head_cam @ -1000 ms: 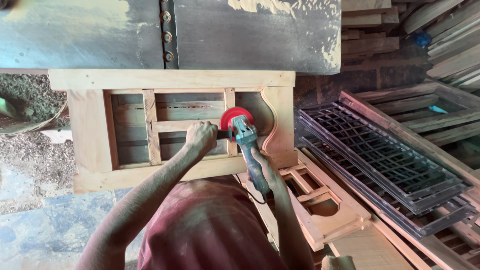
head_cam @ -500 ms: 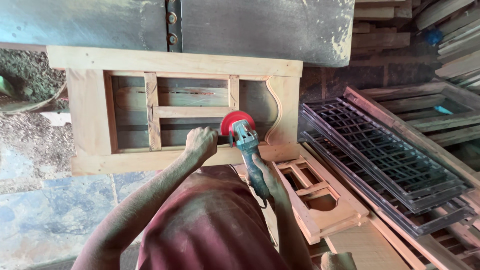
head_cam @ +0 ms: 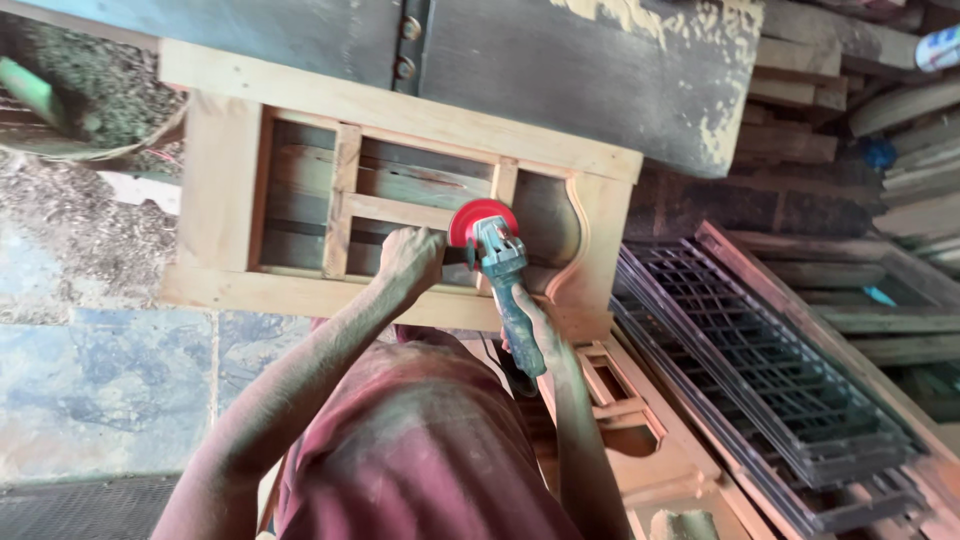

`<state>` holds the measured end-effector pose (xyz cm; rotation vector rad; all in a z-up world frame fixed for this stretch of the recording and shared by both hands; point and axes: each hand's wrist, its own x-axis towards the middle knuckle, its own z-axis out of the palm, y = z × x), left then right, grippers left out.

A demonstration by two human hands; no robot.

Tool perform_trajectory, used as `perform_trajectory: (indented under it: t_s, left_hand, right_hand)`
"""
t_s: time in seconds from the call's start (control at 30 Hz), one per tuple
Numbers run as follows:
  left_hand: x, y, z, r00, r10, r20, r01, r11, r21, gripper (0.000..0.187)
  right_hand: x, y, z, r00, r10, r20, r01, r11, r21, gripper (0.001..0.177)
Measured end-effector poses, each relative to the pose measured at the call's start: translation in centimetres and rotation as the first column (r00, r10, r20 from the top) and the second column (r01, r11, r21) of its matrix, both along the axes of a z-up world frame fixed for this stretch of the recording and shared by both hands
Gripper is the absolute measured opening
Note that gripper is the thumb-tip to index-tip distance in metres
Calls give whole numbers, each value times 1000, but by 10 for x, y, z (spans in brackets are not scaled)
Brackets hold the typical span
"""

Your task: The person uses an angle grinder with a red disc to smooth the edges and surfaces of a wooden frame. They move the tool along the frame's contours, generating sparks as they work on the wood.

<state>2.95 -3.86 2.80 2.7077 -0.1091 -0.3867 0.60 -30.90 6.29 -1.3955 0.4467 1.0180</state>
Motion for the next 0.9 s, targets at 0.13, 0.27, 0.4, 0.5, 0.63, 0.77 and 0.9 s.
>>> perform_trajectory:
  t_s: [0.13, 0.27, 0.4, 0.5, 0.63, 0.77, 0.9]
  left_hand:
    - [-29, 33, 2, 996, 82, 25, -82, 997, 11, 13]
    - [-48, 69, 3, 987, 163, -1, -163, 987, 8, 14]
    - [-61, 99, 2, 962, 256, 91, -255, 967, -18, 12]
    - [-69, 117, 1, 957, 277, 84, -277, 961, -5, 12]
    - [-75, 132, -1, 945, 307, 112, -307, 952, -17, 11]
    - [-80, 141, 0, 940, 327, 99, -326, 945, -26, 11]
    - [-88, 152, 6, 934, 350, 67, -348, 937, -37, 14]
  right_hand:
    - [-1, 31, 1, 997, 80, -23, -80, 997, 22, 58]
    - [2, 69, 5, 978, 179, 102, -181, 984, 5, 61]
    - [10, 101, 10, 960, 265, 91, -262, 964, -47, 64]
    - [14, 122, 14, 952, 298, 76, -295, 954, -50, 64]
    - [17, 142, 18, 942, 325, 78, -321, 945, -64, 64]
    - [18, 154, 19, 932, 351, 89, -345, 935, -79, 65]
    - [16, 164, 20, 925, 376, 59, -368, 924, -107, 66]
